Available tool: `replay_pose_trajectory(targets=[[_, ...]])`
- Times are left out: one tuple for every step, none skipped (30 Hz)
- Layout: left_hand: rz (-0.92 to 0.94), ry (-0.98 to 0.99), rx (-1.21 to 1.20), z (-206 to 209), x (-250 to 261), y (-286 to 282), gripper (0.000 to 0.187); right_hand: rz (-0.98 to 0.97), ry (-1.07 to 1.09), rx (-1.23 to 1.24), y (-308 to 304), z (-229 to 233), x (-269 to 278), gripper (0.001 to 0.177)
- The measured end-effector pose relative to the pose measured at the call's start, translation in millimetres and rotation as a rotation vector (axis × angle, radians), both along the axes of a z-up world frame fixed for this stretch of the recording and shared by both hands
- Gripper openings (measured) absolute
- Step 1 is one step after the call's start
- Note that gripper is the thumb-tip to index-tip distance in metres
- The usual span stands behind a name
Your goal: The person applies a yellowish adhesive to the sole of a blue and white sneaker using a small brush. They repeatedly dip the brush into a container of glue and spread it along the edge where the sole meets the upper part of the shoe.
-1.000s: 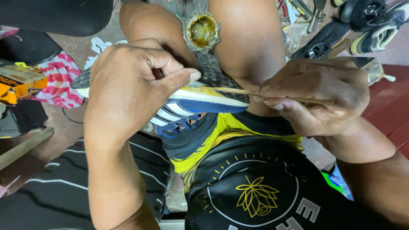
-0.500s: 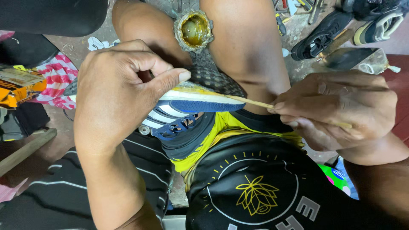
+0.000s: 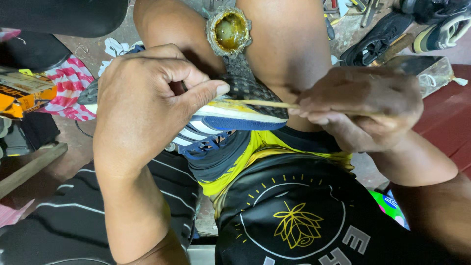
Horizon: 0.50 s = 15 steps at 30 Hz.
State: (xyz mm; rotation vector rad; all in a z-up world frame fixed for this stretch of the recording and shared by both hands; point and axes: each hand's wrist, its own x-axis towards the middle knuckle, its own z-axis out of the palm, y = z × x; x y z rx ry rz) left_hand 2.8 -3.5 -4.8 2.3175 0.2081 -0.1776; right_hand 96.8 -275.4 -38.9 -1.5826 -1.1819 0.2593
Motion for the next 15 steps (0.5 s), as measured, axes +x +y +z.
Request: replay_pose_trajectory(targets=[[0.0,-0.006,0.005,-1.0,-0.6,0.2,0.021,-0.015,0.027,-0.005,0.2,-1.7,-1.3,0.009],[-0.017,-0.025,0.016,-1.8,-1.0,0.8,0.021,-0.03,0.053,-0.009,-0.5,-3.9,-2.1,0.01],[-0.035,-0.044,0.027,-2.7,-1.4,1.7,0.021,-0.061,0.109,0.02,-3.0,-5.6,-4.1,0.012],[-0.048,-0.062,0.038,-3.3,-2.6,2.4,0.021,-0.087,0.165,0.049,-7.3,-6.5,-7.1,0.014],[-0.038,-0.049,0.027,-3.8,-3.8,3.0,0.021,-0.099,0.23,0.076,-13.5,-6.3,-9.5,0.016],[-0.028,-0.036,0.016,-4.3,-5.1,3.4,0.022,-0.112,0.294,0.104,-19.2,-6.6,-12.3,0.018],[-0.018,-0.023,0.004,-4.9,-6.2,3.9,0.022,-0.112,0.367,0.131,-26.9,-4.1,-13.6,0.021],[-0.028,-0.036,0.014,-5.5,-7.6,4.5,0.022,-0.145,0.395,0.135,-31.7,-4.0,-13.9,0.022],[-0.039,-0.048,0.024,-5.6,-9.5,4.6,0.021,-0.166,0.426,0.133,-36.0,-2.2,-11.3,0.023],[-0.057,-0.067,0.035,-5.9,-9.5,5.2,0.021,-0.222,0.406,0.109,-36.9,-0.3,-8.8,0.023],[-0.052,-0.061,0.031,-5.9,-9.4,5.2,0.021,-0.249,0.347,0.039,-36.4,4.2,-6.4,0.023],[-0.047,-0.054,0.028,-5.6,-10.2,5.0,0.021,-0.274,0.289,-0.03,-33.5,9.7,-4.4,0.023],[-0.042,-0.047,0.025,-5.1,-10.9,4.7,0.021,-0.268,0.193,-0.146,-32.5,20.6,-1.3,0.023],[-0.043,-0.041,0.025,-4.5,-10.5,5.0,0.021,-0.233,0.077,-0.2,-24.4,22.6,1.7,0.019],[-0.044,-0.034,0.024,-3.6,-9.8,5.2,0.021,-0.2,-0.041,-0.246,-16.4,24.5,4.8,0.016]])
